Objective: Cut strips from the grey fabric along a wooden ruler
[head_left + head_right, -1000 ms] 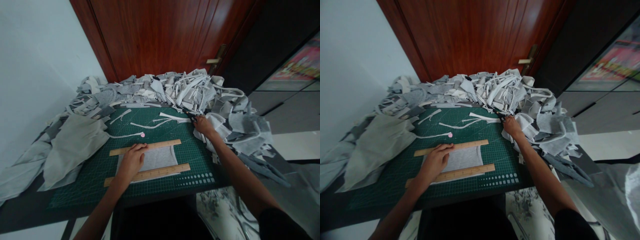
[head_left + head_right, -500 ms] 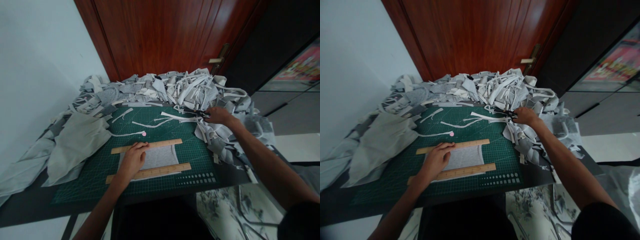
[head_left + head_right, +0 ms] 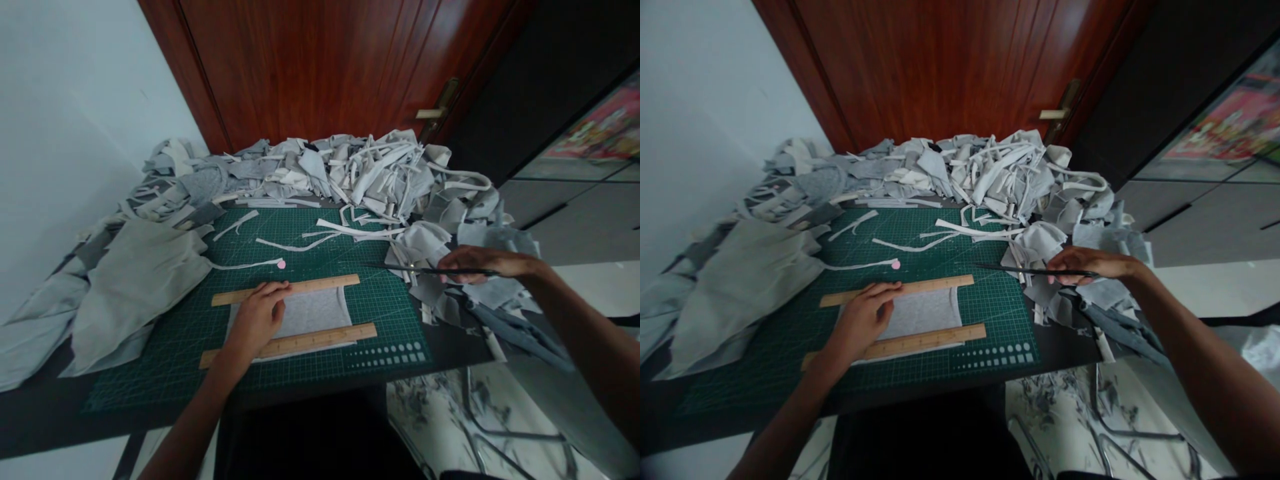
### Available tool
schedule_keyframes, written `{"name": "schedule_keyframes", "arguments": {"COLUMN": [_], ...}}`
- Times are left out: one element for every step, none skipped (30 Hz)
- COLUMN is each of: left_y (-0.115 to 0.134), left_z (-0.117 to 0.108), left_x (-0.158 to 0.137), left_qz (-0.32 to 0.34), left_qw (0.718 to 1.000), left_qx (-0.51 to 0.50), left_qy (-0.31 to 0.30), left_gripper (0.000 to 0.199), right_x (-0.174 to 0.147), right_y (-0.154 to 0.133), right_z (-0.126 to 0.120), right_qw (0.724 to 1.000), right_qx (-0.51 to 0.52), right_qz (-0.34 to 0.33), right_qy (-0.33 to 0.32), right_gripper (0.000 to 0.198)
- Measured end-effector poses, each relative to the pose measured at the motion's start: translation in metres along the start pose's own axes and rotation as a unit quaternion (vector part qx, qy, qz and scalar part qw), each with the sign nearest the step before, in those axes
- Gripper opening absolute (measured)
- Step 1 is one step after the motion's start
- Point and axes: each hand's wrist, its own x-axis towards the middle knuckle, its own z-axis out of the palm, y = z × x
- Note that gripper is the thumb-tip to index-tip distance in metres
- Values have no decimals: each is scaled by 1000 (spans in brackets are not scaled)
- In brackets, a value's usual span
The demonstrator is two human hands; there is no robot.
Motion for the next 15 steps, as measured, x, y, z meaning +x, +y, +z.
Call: {"name": "schedule_keyframes", "arguments": {"left_y": [0, 0, 0, -1, -1, -2, -2, -2, -2, -2, -2, -1, -1, -1, 0], "left_z": [0, 1, 1, 2, 3, 3, 4, 4, 4, 4, 4, 4, 4, 4, 4], "left_x": [0, 0, 0, 0, 0, 0, -1, -1, -1, -1, -1, -1, -1, -1, -1], "left_qz": [-1, -2, -2, -1, 0, 0, 1, 1, 0, -2, -3, -3, -3, -3, -4], "left_qw": [1000, 1000, 1000, 1000, 1000, 1000, 1000, 1000, 1000, 1000, 1000, 1000, 1000, 1000, 1000], "left_qx": [0, -1, -2, -3, -3, -3, -3, -2, -3, -3, -5, -5, -5, -5, -4], "left_qy": [1, 2, 4, 5, 6, 8, 9, 10, 11, 12, 12, 12, 13, 14, 16], "left_gripper": [40, 40, 40, 40, 39, 39, 38, 38, 37, 37, 36, 36, 36, 36, 36], "right_x": [1, 3, 6, 9, 14, 18, 21, 25, 28, 31, 34, 37, 42, 47, 52], "right_y": [0, 1, 2, 4, 5, 7, 7, 7, 7, 7, 7, 7, 8, 10, 13], "right_z": [2, 3, 5, 6, 8, 11, 14, 17, 21, 24, 27, 30, 33, 35, 37], "right_qw": [995, 978, 961, 951, 943, 935, 927, 922, 919, 920, 921, 921, 918, 911, 900], "right_qx": [23, 47, 71, 92, 112, 130, 145, 160, 172, 178, 180, 182, 189, 199, 209], "right_qz": [23, 45, 63, 78, 90, 98, 104, 109, 120, 136, 157, 173, 174, 159, 132], "right_qy": [-94, -199, -260, -283, -300, -315, -330, -336, -335, -322, -307, -298, -304, -326, -358], "right_gripper": [31, 32, 33, 35, 36, 37, 37, 36, 35, 33, 32, 32, 33, 35, 37]}}
